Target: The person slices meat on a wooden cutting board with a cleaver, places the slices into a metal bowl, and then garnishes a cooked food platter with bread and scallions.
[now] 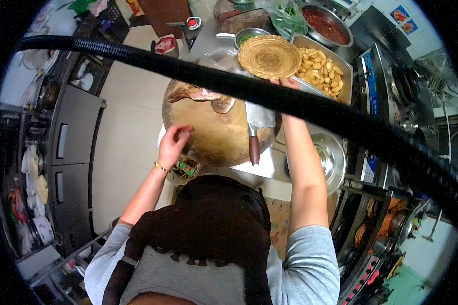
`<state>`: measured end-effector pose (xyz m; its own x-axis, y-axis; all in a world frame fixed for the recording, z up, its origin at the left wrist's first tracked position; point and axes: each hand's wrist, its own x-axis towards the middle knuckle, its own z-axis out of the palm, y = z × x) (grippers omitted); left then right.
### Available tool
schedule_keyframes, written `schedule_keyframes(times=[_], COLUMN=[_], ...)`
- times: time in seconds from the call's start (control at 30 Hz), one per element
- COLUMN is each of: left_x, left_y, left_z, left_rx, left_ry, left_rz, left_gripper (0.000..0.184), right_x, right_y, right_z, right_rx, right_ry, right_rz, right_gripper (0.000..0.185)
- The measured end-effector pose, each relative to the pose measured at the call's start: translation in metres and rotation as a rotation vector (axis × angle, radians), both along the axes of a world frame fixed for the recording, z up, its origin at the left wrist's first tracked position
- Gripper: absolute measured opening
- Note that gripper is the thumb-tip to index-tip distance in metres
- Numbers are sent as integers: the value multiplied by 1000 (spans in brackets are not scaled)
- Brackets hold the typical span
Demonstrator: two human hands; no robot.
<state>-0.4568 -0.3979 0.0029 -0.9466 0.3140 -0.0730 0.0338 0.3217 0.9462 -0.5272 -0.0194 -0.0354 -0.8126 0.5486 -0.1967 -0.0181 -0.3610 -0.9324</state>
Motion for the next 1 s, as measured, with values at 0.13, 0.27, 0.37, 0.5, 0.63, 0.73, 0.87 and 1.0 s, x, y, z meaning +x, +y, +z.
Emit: schedule_keyframes(times=[0.13, 0.27, 0.37, 0.5, 0.63, 0.73, 0.87, 1.0], left_x=[-77, -128, -153, -178, -147, -110, -84, -85], left_y=[-3, 16, 33, 43, 54, 69, 92, 87], left_z=[-13, -16, -21, -32, 2, -28, -52, -37], left_rx=[-233, -441, -639, -553, -520, -376, -423, -334], left_ry=[649, 738, 677, 687, 786, 1066, 927, 787], left_rz=[-72, -185, -376, -455, -403, -509, -524, -449], left_gripper=[43, 64, 72, 71, 50, 31, 34, 35], right_x=[38, 130, 163, 145, 167, 218, 263, 258], right_y=[-18, -72, -131, -133, -112, -101, -114, -114], right_z=[12, 21, 9, 19, 48, 72, 91, 77], right_rx=[21, 1060, 1389, 1235, 1174, 990, 78, -88], right_ry=[-42, -502, -515, -677, -623, -533, -392, -462], right_rz=[52, 265, 246, 351, 376, 375, 357, 397], right_gripper=[14, 50, 62, 58, 55, 53, 49, 53])
